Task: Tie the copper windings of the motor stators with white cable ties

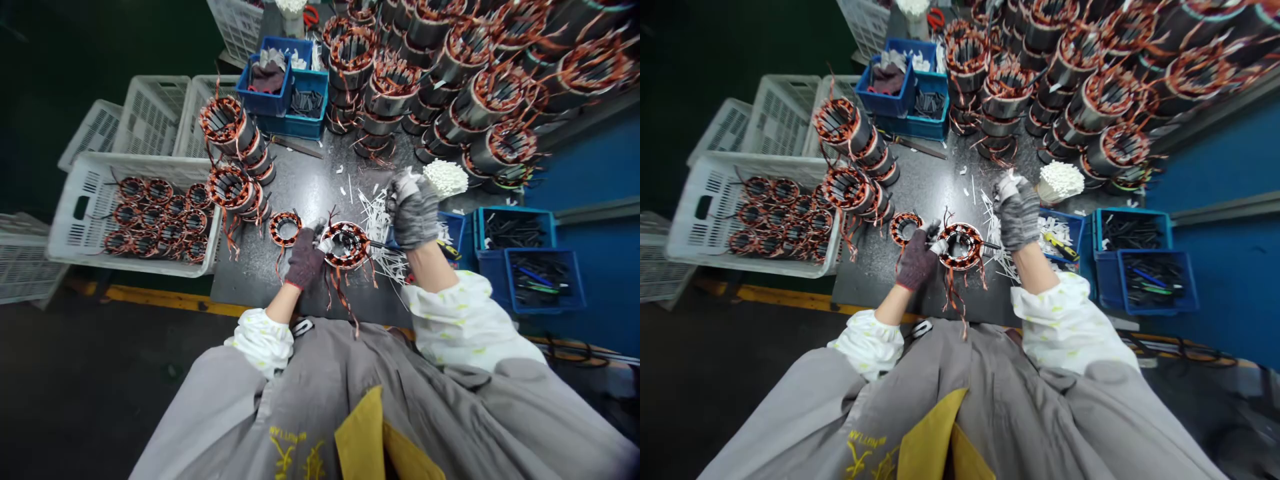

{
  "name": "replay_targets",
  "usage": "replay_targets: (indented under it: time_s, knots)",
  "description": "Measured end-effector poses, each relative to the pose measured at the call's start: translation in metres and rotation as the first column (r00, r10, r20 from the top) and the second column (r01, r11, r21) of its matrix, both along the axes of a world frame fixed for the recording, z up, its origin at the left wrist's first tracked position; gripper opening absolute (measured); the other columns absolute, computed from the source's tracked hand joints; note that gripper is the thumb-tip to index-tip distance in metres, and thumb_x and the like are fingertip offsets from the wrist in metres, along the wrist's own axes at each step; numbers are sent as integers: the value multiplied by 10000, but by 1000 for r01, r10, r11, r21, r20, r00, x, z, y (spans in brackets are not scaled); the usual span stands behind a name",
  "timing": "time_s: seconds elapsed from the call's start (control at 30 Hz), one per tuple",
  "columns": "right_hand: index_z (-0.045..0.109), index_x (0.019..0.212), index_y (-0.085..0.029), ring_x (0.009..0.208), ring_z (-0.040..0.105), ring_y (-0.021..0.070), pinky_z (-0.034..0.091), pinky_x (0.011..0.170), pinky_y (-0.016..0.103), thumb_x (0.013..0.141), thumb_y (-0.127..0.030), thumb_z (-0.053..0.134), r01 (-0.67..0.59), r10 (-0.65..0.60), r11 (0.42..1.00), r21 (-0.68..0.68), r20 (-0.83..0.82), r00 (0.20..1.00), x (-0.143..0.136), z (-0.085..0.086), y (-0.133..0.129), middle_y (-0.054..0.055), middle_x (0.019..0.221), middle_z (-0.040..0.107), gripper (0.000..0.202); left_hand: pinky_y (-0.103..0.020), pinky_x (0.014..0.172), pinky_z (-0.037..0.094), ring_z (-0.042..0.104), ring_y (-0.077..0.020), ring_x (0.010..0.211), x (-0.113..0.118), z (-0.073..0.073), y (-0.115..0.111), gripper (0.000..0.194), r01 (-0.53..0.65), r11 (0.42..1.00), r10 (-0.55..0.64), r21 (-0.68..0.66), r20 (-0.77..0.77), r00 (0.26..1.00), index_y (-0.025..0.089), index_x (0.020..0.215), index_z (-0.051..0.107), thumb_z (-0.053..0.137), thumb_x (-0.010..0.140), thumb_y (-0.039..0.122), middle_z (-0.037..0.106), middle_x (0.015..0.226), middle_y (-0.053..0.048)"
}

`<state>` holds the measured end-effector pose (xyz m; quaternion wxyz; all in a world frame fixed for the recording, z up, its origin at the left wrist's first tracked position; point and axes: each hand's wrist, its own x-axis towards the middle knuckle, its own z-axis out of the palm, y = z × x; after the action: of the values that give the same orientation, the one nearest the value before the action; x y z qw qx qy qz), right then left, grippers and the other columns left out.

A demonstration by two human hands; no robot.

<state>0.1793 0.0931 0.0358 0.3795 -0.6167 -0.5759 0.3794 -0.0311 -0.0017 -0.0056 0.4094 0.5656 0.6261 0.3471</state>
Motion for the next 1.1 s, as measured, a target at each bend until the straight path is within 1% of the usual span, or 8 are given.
replay_targets:
  time_s: [0.1, 0.2, 0.33, 0.43, 0.6, 0.8, 0.93, 1.1]
  knots:
    - [537, 938, -237, 693, 562, 178, 517, 637, 349, 979, -643, 216, 35, -37, 999, 28, 51, 998, 14, -2, -20, 55, 851, 564, 520, -453, 1160, 335, 472, -261, 1360, 6, 21, 13, 420, 210, 967, -136, 142, -408, 903, 252, 1378, 574, 530, 971, 345, 569, 1445, -91]
    - [579, 840, -216, 741, 579, 221, 500, 736, 395, 871, -672, 501, -96, 96, 995, -7, 173, 980, 10, -8, -44, 65, 785, 596, 464, -472, 1036, 399, 509, -308, 1276, 12, 39, 34, 430, 426, 900, -265, 86, -669, 694, 298, 1371, 584, 582, 946, 365, 553, 1459, -84]
    - [679, 933, -163, 886, 606, 306, 446, 803, 413, 856, -532, 622, -378, 373, 918, -121, 586, 719, -6, -6, -54, 148, 928, 664, 381, -499, 932, 420, 537, -349, 1198, 13, 48, 56, 271, 570, 822, -367, -13, -777, 511, 262, 1174, 696, 586, 936, 331, 619, 1346, -121]
    - [692, 999, -148, 901, 615, 310, 438, 788, 402, 938, -363, 507, -401, 378, 902, -157, 735, 562, -13, -4, -55, 171, 993, 677, 291, -464, 906, 441, 589, -317, 1097, 12, 43, 58, 184, 560, 828, -407, -32, -722, 560, 181, 972, 722, 558, 934, 258, 687, 1101, -144]
    - [682, 958, -154, 841, 606, 299, 453, 757, 401, 912, -299, 484, -355, 273, 934, -47, 733, 622, -19, -15, -63, 162, 929, 680, 250, -376, 892, 473, 624, -245, 972, 16, 13, 46, 227, 205, 974, -124, 100, -521, 845, 181, 889, 686, 606, 917, 391, 692, 979, -100]
    - [609, 893, -211, 852, 614, 263, 492, 821, 414, 918, -380, 477, -158, 124, 984, 85, 317, 940, 3, -31, -65, 111, 894, 671, 216, -337, 794, 491, 623, -184, 839, 18, -3, 27, 365, -155, 971, 215, 182, -379, 900, 184, 1089, 638, 319, 1036, 353, 685, 888, -54]
    - [558, 937, -230, 866, 615, 225, 509, 838, 398, 947, -466, 414, 152, -151, 988, 9, -49, 987, 11, -39, -49, 78, 914, 657, 276, -395, 1027, 436, 601, -217, 1132, 23, 7, 22, 243, 21, 977, 60, 213, -367, 928, 231, 1062, 683, 505, 974, 371, 706, 1126, -60]
    - [541, 914, -213, 928, 626, 204, 508, 912, 382, 922, -388, 456, 111, -119, 982, -152, -45, 992, -38, -45, -3, 75, 970, 649, 195, -471, 1082, 382, 570, -284, 1204, 38, 9, 41, 228, 299, 952, -195, 67, -621, 759, 223, 1055, 712, 571, 943, 364, 699, 1201, -83]
